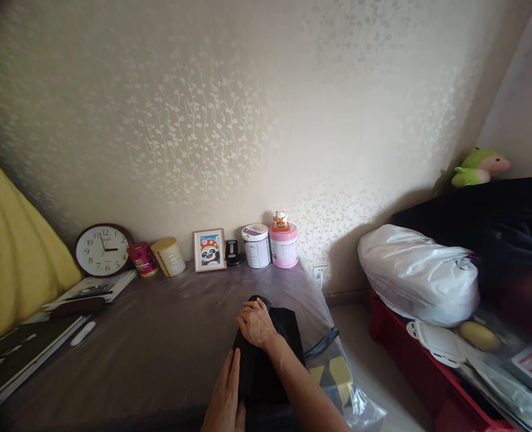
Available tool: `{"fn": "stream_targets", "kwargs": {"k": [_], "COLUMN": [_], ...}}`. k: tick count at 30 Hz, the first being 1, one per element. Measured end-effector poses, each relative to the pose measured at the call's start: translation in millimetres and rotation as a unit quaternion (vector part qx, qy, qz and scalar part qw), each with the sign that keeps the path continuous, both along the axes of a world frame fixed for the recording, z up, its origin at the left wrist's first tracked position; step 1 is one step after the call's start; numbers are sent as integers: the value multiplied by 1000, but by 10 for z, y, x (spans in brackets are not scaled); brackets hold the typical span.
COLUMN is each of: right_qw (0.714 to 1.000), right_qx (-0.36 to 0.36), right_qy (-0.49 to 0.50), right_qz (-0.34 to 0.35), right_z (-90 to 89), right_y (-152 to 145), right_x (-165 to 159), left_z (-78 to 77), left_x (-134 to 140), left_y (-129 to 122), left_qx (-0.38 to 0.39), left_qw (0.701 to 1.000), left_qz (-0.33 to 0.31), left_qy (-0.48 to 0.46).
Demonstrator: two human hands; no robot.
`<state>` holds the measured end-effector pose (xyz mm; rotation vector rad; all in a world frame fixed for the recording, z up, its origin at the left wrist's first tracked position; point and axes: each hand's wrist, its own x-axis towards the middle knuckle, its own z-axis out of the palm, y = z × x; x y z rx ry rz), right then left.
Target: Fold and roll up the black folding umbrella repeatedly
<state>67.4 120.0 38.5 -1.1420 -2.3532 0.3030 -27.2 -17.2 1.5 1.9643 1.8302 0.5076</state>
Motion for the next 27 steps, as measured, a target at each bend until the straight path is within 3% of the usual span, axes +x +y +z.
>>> {"fn": "stream_targets", "kwargs": {"k": [4, 8, 17, 22, 27], "right_qw": [999, 988, 940, 940, 938], "right_qx": [2, 12, -16, -106, -121], "right_qy": [-2, -3, 48, 90, 121], "right_qz": [-52, -153, -337, -311, -303], "right_z": [4, 37, -80, -154, -52], "right_y": [169, 232, -43, -331, -491], "right_x": [-19, 94, 951, 1115, 1050], "left_z": [32, 63, 22, 41, 168], "left_x": [10, 24, -21, 4, 42], "left_y": [-15, -41, -63, -73, -109], "left_qx": [5, 2, 0, 11, 5], "left_qw": [1000, 1000, 999, 999, 999], "left_qz": [10, 13, 2, -1, 20], "left_qy": [6, 3, -44, -37, -28]}}
